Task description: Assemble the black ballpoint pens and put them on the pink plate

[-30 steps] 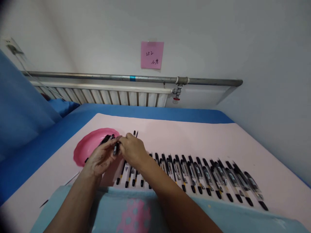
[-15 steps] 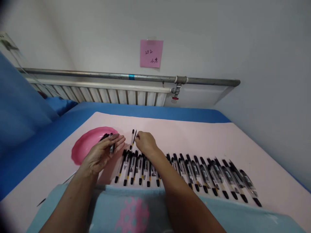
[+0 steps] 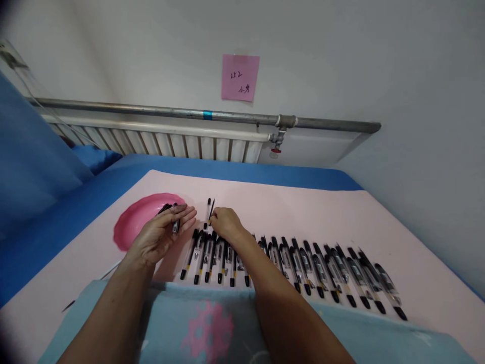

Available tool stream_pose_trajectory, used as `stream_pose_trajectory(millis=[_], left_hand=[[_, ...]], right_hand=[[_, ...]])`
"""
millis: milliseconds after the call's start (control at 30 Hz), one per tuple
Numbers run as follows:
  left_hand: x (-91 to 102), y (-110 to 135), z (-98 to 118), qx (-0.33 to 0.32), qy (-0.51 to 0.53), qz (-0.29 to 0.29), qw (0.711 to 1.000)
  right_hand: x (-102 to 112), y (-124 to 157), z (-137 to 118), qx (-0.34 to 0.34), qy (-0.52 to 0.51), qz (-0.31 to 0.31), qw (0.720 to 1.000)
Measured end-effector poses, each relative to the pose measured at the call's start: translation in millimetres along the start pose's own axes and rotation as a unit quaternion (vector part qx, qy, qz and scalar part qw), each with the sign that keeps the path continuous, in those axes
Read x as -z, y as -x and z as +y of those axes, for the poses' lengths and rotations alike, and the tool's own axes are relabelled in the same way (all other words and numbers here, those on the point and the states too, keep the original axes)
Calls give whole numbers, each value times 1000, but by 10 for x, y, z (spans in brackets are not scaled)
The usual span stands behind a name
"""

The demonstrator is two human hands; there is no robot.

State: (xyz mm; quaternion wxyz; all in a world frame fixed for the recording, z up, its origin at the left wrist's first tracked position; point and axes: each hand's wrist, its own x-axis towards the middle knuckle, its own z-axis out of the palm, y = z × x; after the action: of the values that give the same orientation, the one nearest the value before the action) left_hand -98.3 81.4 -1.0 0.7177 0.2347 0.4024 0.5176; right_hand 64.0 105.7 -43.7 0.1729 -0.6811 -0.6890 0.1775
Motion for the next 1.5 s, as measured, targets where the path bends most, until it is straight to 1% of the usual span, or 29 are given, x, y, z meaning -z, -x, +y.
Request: stream_pose_trajectory(millis=[200, 300, 367, 433, 500, 633, 700, 767, 833, 867, 900, 933, 967, 1000, 1067, 1133, 1200, 1333, 1500], left_hand=[[-4, -6, -3, 2, -1, 1, 1000], [-12, -8, -37, -12, 11, -11, 1000], [-25, -7, -64, -28, 22, -22, 999], [-42, -7, -86, -51, 33, -27, 998], [-59, -11, -99, -79, 45, -25, 996], [-94, -13, -116, -128, 67, -13, 989], [-112, -5, -129, -140, 68, -8, 988], [-123, 5, -141, -148, 64, -6, 987], [-117, 6, -139, -150, 53, -12, 987], [-104, 2, -127, -150, 44, -12, 988], [-83, -5, -107, -153, 34, -7, 988], [-56, -14, -79, -160, 21, 5, 987], [-25, -24, -45, -171, 9, 21, 985], [9, -33, -6, -184, -1, 38, 982], [72, -46, 69, -199, -15, 65, 978], [114, -49, 126, -189, -19, 78, 979], [130, -43, 155, -171, -22, 86, 981], [128, -32, 160, -160, -24, 95, 982], [155, -46, 172, -166, -13, 95, 981]], right_hand=[[34, 1, 1, -11, -47, 11, 999], [122, 44, -100, -6, -82, 20, 996], [183, 98, -209, 11, -128, -5, 992], [222, 163, -329, 30, -209, -54, 976], [234, 227, -440, 29, -275, -70, 958], [204, 328, -611, 18, -353, -26, 935], [183, 358, -670, 22, -397, -36, 917], [167, 363, -693, 18, -437, -66, 897], [163, 328, -657, 4, -471, -87, 878], [164, 296, -611, -6, -483, -85, 871], [167, 254, -546, -18, -486, -69, 871], [170, 206, -464, -34, -476, -41, 878], [169, 155, -371, -51, -448, -4, 893], [163, 104, -270, -74, -399, 38, 913], [129, 11, -78, -104, -251, 89, 958], [69, -56, 64, -113, -191, 103, 970], [-2, -97, 133, -113, -158, 106, 975], [-103, -129, 123, -89, -92, 106, 986], [-121, -134, 93, -52, -36, 95, 993]])
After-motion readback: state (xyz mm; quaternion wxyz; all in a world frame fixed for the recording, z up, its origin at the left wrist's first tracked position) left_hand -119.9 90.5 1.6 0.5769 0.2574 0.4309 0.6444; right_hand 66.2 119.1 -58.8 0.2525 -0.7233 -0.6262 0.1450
